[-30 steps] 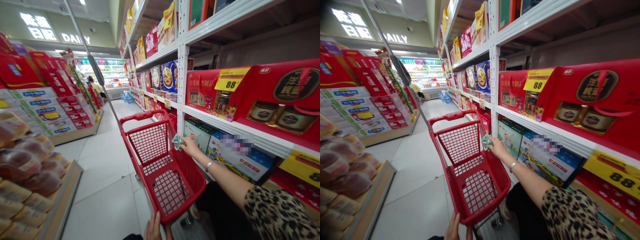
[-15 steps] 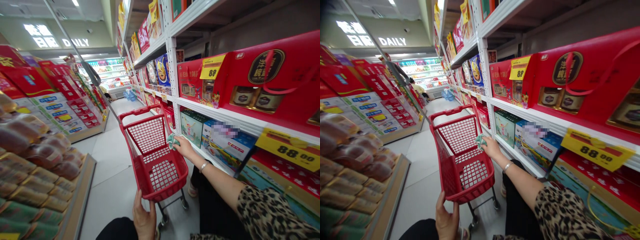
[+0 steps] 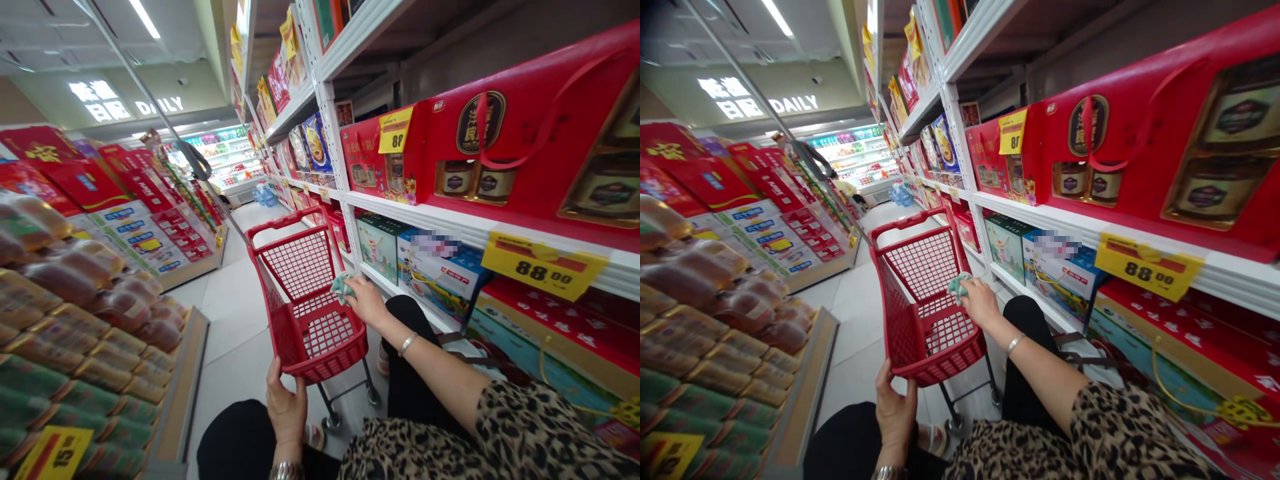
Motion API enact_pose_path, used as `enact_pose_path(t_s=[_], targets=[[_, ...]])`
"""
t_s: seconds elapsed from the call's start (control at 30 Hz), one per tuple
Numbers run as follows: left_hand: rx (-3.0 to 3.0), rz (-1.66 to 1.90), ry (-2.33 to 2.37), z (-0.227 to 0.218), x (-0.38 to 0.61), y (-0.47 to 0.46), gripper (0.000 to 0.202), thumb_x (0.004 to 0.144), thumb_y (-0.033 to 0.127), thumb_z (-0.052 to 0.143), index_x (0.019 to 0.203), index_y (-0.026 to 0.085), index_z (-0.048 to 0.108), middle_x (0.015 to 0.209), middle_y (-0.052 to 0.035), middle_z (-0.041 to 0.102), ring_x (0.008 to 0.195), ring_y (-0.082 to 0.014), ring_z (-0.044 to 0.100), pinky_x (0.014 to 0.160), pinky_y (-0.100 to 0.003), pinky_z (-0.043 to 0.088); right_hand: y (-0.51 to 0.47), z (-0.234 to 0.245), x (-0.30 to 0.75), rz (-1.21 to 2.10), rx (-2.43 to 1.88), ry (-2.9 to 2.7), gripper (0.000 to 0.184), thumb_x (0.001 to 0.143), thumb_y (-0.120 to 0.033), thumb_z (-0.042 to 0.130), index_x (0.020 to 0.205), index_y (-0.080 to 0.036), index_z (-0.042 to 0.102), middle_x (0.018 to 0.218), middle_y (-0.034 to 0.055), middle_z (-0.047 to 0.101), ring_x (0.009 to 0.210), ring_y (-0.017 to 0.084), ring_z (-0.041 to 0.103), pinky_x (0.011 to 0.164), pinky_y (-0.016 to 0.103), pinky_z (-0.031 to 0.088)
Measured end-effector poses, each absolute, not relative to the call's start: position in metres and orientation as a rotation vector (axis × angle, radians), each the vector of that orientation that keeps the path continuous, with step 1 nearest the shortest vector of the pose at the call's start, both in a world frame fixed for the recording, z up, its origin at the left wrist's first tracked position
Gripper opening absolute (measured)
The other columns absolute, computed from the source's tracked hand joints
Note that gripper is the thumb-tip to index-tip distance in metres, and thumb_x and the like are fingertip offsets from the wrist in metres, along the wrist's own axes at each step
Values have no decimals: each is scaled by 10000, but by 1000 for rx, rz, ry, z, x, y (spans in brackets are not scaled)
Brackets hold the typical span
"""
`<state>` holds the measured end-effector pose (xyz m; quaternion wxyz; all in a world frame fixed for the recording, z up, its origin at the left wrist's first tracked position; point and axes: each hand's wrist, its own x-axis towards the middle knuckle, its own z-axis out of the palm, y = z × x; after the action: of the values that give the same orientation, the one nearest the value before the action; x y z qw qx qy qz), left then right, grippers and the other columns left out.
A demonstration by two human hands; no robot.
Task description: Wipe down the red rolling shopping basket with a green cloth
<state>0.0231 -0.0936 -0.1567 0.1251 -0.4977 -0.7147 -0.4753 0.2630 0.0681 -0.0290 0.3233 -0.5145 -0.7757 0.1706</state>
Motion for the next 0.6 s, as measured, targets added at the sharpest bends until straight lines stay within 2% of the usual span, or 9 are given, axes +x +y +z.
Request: enact_pose_path(t_s=[0.27, 0.6], targets=[[-1483, -1423, -2082, -161, 15, -89, 564, 869, 353, 645, 1388, 197, 490, 1387, -173, 632, 1229, -285, 675, 990, -439, 585, 36, -32, 274, 331, -1390, -2130, 364, 931, -205, 633, 1285, -264, 685, 1272, 80, 669, 1069, 244, 639, 970, 362, 509], [-1493, -1456, -2337, -140, 5, -68, 615, 858, 270, 673, 1433, 227, 459, 1425, -171, 602, 1161, -275, 699, 891, -406, 591, 44, -26, 266, 406, -1402, -2086, 353, 936, -221, 653, 1287, -240, 684, 1282, 92, 663, 1084, 248, 648, 986, 370, 497]])
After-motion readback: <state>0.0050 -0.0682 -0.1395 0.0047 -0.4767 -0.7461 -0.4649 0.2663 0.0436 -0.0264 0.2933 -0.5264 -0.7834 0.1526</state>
